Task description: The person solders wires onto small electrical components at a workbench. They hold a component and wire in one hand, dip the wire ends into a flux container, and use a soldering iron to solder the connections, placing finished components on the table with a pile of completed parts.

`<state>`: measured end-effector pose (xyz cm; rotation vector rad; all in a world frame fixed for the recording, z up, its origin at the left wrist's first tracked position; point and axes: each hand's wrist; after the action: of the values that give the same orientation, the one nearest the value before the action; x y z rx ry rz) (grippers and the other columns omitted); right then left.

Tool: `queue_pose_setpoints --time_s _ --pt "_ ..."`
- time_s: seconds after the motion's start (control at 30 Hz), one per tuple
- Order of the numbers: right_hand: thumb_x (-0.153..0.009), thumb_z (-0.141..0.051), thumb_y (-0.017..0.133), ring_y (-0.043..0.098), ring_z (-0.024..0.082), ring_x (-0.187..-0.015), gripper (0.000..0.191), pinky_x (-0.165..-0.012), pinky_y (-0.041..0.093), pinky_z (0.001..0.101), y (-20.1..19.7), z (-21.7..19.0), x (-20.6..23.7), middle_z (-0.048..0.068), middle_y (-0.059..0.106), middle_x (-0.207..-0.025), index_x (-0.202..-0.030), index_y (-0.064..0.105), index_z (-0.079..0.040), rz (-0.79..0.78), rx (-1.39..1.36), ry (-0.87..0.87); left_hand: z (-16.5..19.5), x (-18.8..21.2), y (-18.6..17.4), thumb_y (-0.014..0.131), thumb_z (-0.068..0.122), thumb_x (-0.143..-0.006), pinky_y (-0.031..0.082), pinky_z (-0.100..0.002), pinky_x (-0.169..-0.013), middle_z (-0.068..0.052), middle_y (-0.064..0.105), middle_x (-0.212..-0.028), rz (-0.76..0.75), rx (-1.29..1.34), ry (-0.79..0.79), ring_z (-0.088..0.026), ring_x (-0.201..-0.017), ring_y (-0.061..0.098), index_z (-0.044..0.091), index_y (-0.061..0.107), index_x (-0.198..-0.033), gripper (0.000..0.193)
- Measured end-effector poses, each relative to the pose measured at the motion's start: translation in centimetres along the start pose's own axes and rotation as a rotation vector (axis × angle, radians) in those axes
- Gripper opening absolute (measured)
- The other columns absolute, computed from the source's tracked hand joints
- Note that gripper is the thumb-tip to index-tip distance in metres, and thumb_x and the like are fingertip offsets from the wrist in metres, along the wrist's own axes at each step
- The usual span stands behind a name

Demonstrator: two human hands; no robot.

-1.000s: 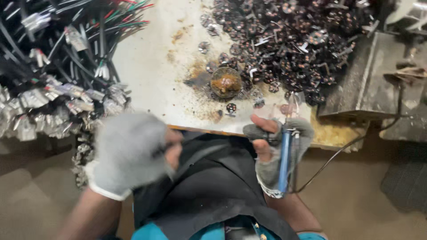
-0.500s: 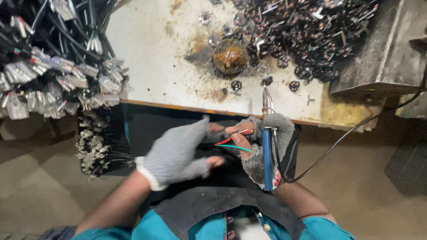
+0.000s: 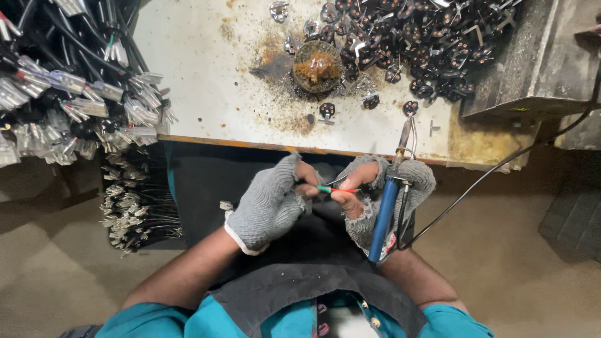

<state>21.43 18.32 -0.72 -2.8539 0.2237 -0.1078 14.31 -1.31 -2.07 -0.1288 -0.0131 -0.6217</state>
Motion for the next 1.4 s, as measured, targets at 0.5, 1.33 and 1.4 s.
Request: queue_pose_setpoints --time_s 0.5,1.33,1.4 --pt "-0.097 -0.022 0.079 0.065 0.014 -0.088 0.02 -0.08 0.053 0.0288 0.1 2.1 1.1 0.003 0.068 -0.095 -0.102 0.066 -0.008 0.114 0.155 -0.14 0.2 0.1 0.4 0.081 0.015 -0.086 0.054 -0.04 -0.073 -0.009 0.065 -0.096 0.082 -0.359 0.182 -0.032 -0.088 0.068 0.013 0.064 -0.1 0.021" --pt "-0.098 -0.027 0.072 0.065 0.019 -0.103 0.028 -0.094 0.051 0.0328 -0.7 -1.0 -0.6 0.007 0.068 -0.108 -0.113 0.068 -0.004 0.009 0.032 -0.033 4.5 -2.5 -1.5 0.074 0.024 -0.089 0.053 -0.035 -0.068 -0.01 0.068 -0.082 0.018 -0.176 0.002 -0.026 -0.076 0.069 0.008 0.072 -0.096 0.017" --pt "-0.098 -0.025 0.074 0.067 0.017 -0.098 0.024 -0.089 0.053 0.0308 -0.8 -0.8 -0.6 0.005 0.069 -0.104 -0.11 0.066 -0.005 0.005 0.059 0.005 4.6 -2.5 -1.2 0.075 0.024 -0.087 0.051 -0.037 -0.067 -0.011 0.066 -0.081 -0.004 -0.21 -0.01 -0.029 -0.076 0.067 0.009 0.073 -0.096 0.017"
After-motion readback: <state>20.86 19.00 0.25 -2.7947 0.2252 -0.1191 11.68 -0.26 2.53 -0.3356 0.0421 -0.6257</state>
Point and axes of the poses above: each hand's wrist, its own x-axis away from the middle knuckle, its own y-axis out of the palm, z = x × y
